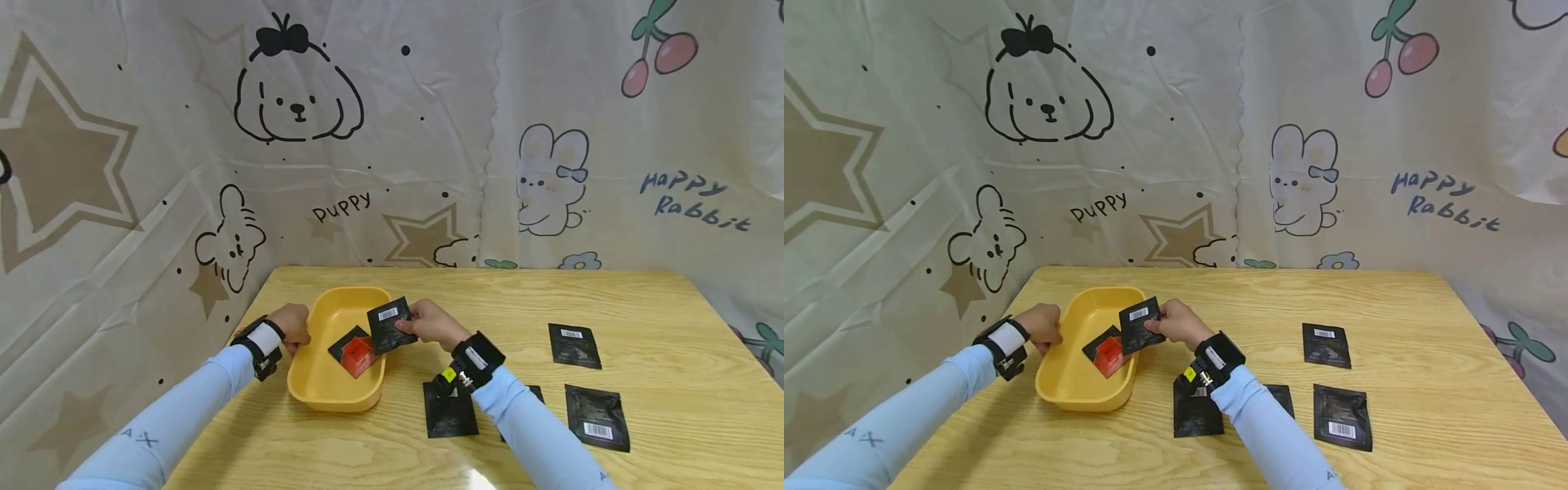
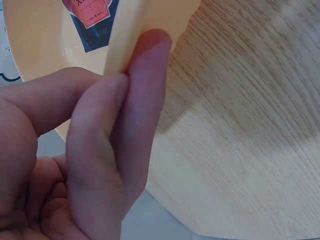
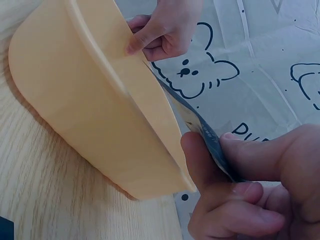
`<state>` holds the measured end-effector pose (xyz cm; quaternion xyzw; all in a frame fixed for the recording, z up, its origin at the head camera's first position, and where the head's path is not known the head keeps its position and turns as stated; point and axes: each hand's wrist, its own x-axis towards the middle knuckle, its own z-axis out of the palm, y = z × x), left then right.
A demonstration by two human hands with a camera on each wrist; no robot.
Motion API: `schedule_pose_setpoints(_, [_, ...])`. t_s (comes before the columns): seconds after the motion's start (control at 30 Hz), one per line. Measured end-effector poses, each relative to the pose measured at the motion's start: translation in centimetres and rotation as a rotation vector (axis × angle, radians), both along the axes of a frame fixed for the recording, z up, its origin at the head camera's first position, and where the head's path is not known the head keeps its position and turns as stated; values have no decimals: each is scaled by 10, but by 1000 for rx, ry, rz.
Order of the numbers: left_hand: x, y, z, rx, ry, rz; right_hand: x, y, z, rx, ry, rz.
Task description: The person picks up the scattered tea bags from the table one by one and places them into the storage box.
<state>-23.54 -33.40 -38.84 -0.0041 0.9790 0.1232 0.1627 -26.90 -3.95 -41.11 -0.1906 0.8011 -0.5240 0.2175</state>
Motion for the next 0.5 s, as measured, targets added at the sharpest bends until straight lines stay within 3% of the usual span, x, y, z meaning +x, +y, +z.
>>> schedule_pose_setpoints(0.5, [-2,-2,-2,-18,9,1,1,-5,-1,3,-21,-25])
